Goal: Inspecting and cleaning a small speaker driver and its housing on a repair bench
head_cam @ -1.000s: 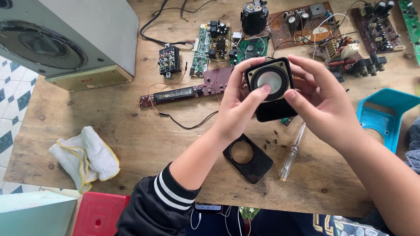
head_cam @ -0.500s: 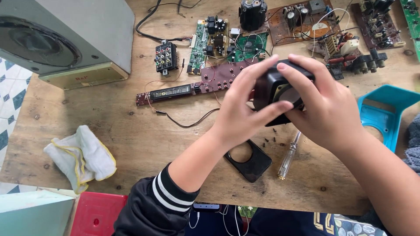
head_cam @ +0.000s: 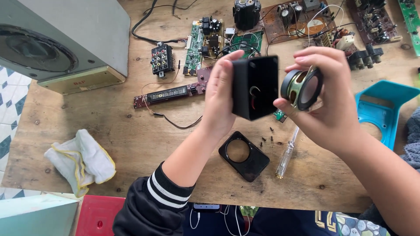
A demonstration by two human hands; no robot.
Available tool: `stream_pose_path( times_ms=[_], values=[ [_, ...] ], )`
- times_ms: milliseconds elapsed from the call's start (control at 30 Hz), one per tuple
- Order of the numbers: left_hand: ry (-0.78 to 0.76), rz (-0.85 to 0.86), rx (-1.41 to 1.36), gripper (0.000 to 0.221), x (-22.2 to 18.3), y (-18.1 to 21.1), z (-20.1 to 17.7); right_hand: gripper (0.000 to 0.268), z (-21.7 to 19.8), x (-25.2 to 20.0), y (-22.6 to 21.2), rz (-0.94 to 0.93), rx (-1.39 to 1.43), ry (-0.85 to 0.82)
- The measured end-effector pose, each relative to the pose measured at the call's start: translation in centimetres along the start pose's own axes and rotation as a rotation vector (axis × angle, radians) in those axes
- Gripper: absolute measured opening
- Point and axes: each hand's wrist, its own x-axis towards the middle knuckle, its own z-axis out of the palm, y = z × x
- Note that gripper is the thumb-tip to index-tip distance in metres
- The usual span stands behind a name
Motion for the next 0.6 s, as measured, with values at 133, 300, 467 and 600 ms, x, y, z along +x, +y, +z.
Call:
stream_pose_path(
  times_ms=[133,300,467,600],
  values=[
    [0.049,0.072,-0.085,0.045,0.3,0.6,-0.4,0.045,-0.4,-0.4,0.2,0.072,-0.111,0.013],
    [0.084,0.351,-0.218,0.043,1.1,1.5,-1.6,0.049,0.5,-0.2,0.4,0.148,-0.199,-0.11],
    [0.06,0.366,-0.294,0.043,1.4,2.2,-2.3,0.062,2.0,-1.3,2.7,0.142,-0.163,-0.369],
    [0.038,0.29,-0.375,0.05,1.5,2.3,-2.9,0.053,3.0,-1.9,3.1,0.04,-0.144,-0.457]
  ],
)
